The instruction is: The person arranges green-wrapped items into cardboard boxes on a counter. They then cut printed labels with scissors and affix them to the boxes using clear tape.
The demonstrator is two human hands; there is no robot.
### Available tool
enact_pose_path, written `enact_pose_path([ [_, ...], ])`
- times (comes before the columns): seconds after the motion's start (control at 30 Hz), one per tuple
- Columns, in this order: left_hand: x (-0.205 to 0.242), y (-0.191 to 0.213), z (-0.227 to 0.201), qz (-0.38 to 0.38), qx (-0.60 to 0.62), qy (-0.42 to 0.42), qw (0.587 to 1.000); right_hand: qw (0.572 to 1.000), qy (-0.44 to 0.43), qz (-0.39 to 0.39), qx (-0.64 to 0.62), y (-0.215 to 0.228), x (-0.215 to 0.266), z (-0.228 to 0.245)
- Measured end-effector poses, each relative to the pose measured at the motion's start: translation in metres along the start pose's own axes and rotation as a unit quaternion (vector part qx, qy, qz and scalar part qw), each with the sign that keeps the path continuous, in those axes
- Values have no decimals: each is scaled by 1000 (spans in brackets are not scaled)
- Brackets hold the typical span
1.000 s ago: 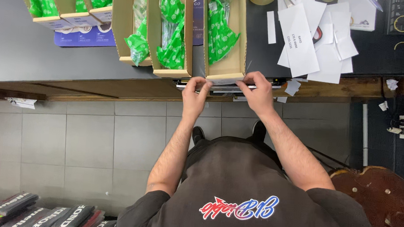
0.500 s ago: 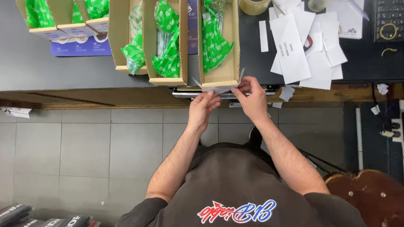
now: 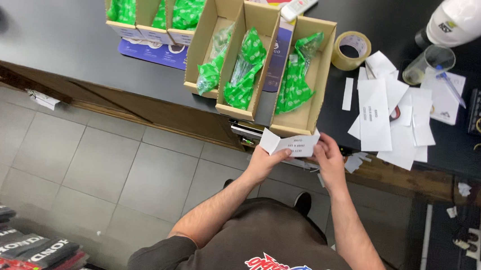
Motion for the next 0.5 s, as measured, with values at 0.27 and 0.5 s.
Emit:
enact_pose_path([
  [0.27, 6, 10, 11, 18, 6, -8, 1000, 947, -145, 85, -274, -10, 31, -6],
  [0.5, 6, 16, 29, 51, -53, -20, 997, 960, -125, 27, -249, -24, 35, 13],
])
Point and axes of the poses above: each hand's wrist, its own x-axis away from the middle knuckle, its own y-axis out of the back of the hand, z = x × y, the point moved 1 cm from there along -x, towards the middle knuckle, and after that the axes turned 6 degrees about -z, right-handed, at the moved point
